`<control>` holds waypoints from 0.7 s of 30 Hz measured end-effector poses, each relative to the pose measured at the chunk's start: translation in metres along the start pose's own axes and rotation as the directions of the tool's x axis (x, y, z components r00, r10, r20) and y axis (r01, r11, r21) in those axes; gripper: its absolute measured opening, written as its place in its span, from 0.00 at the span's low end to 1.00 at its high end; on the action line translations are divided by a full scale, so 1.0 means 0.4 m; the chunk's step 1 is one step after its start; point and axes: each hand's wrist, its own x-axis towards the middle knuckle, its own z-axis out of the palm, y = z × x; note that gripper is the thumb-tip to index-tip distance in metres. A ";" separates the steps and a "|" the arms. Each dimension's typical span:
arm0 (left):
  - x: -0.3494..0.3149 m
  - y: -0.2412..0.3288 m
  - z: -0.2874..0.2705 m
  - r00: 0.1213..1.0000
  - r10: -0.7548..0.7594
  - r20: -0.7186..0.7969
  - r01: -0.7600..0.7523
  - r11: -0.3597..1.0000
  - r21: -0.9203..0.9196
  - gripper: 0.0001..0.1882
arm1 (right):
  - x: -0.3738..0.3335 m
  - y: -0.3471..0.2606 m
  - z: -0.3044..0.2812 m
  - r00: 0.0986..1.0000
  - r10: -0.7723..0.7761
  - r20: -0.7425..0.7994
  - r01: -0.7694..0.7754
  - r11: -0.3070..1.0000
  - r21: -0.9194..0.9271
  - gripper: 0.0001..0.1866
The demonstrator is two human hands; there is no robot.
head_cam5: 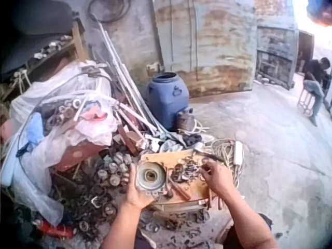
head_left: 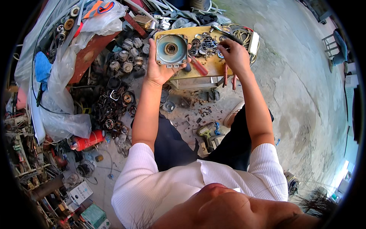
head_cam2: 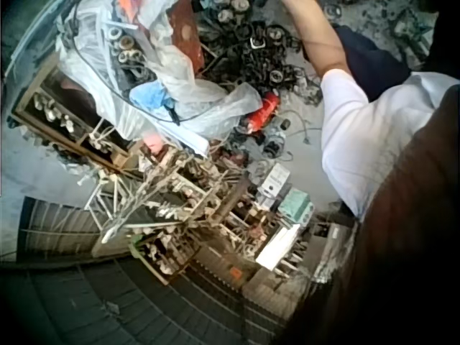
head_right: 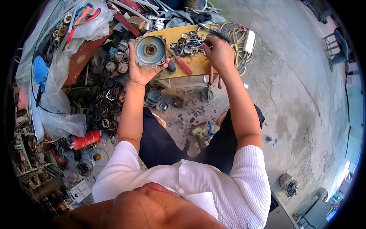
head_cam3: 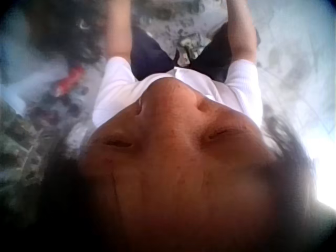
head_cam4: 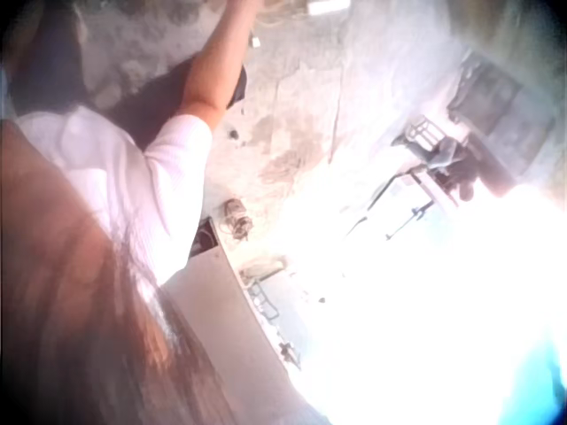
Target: The person holds a metal motor housing and uses a screwdriver to pry and remove a small metal gear from the center of the housing.
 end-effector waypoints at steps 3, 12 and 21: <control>-0.007 0.002 -0.004 1.000 0.000 0.006 0.000 0.999 -0.052 0.50 | -0.010 0.008 -0.031 0.998 0.042 -0.042 -0.043 0.999 -0.005 0.15; -0.054 0.029 -0.010 0.997 0.044 -0.066 -0.045 0.999 -0.009 0.46 | 0.010 0.067 -0.111 0.979 0.153 -0.136 -0.174 0.973 -0.155 0.23; -0.082 0.088 -0.035 0.983 0.179 -0.031 -0.180 0.983 -0.030 0.46 | -0.010 0.105 -0.078 0.925 -0.065 -0.375 -0.065 0.944 -0.324 0.17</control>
